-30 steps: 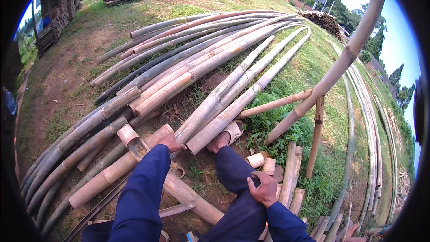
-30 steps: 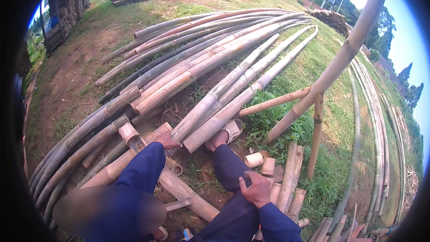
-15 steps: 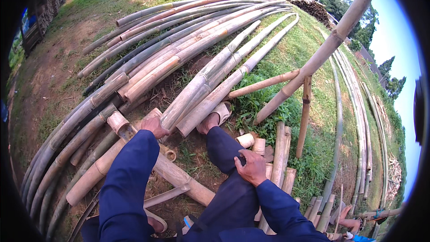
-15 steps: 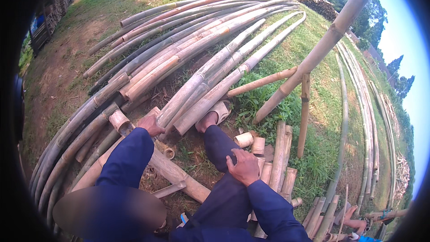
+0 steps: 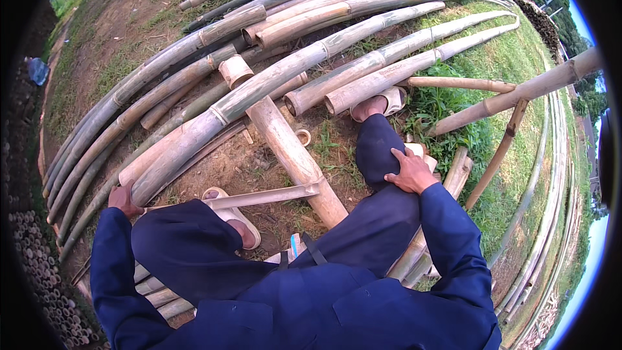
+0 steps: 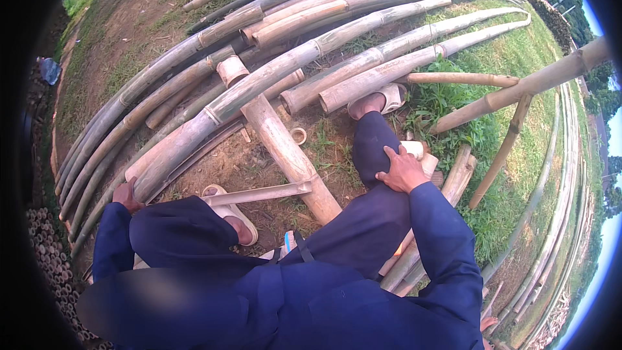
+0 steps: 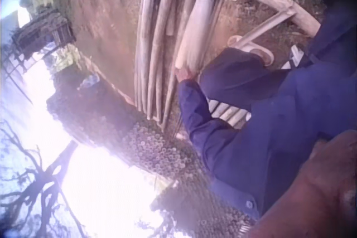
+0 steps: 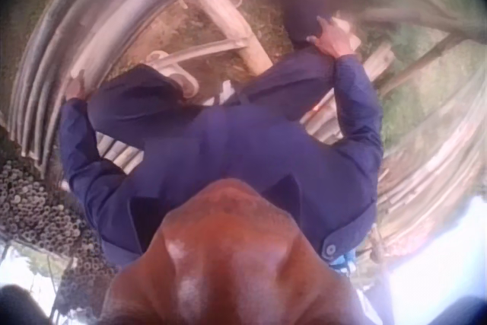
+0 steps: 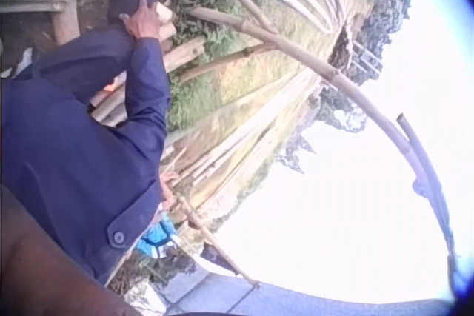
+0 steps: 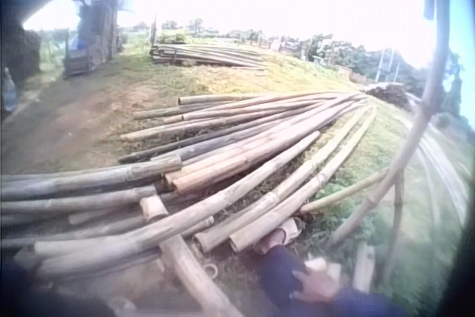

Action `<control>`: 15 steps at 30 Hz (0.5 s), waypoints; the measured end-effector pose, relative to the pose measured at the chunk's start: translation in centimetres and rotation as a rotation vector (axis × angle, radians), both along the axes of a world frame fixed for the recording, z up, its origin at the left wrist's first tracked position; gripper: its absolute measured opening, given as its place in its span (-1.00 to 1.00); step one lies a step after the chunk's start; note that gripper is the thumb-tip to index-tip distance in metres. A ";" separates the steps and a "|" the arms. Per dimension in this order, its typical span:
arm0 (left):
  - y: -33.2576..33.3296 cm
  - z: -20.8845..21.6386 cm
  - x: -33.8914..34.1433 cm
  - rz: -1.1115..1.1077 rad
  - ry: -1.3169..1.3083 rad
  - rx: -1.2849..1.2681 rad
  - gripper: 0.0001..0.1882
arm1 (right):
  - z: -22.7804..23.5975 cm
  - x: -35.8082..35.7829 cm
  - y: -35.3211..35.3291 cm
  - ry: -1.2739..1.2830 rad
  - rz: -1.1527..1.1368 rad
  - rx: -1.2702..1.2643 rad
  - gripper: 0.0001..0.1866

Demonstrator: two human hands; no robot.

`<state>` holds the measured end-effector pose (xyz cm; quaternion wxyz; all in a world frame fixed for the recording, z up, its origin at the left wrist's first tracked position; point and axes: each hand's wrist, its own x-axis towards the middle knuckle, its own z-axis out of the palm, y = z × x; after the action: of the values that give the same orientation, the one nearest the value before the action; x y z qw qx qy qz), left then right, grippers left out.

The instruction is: The person uses a hand saw to cut bamboo poles into shorter sections. They position the bamboo on a makeshift stand, saw through it, and then move the cut pieces aside.

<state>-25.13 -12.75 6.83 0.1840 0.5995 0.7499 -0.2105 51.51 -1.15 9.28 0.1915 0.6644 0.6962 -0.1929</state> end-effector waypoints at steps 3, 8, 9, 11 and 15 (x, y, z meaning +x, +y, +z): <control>-7.3 -5.3 -6.4 0.168 0.027 -0.053 -0.01 | -2.1 1.4 3.3 -0.054 0.084 -0.135 0.08; -7.7 -4.2 -8.2 0.227 0.113 -0.186 0.22 | -3.5 -1.0 5.8 -0.144 0.142 -0.154 -0.03; -5.1 -2.0 -6.4 0.195 0.127 -0.126 0.26 | -4.6 -0.1 6.2 -0.082 0.175 -0.161 -0.10; -0.3 1.3 -3.7 0.149 0.117 0.037 0.29 | -7.6 1.8 7.7 0.058 0.259 -0.168 -0.23; 10.5 4.6 4.9 -0.071 0.084 0.218 0.07 | -5.2 -2.2 7.3 0.547 -0.010 -0.196 -0.45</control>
<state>-20.25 -2.28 11.40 0.0785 0.6328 0.7537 -0.1591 49.31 6.19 4.09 0.0591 0.5696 0.6965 -0.4323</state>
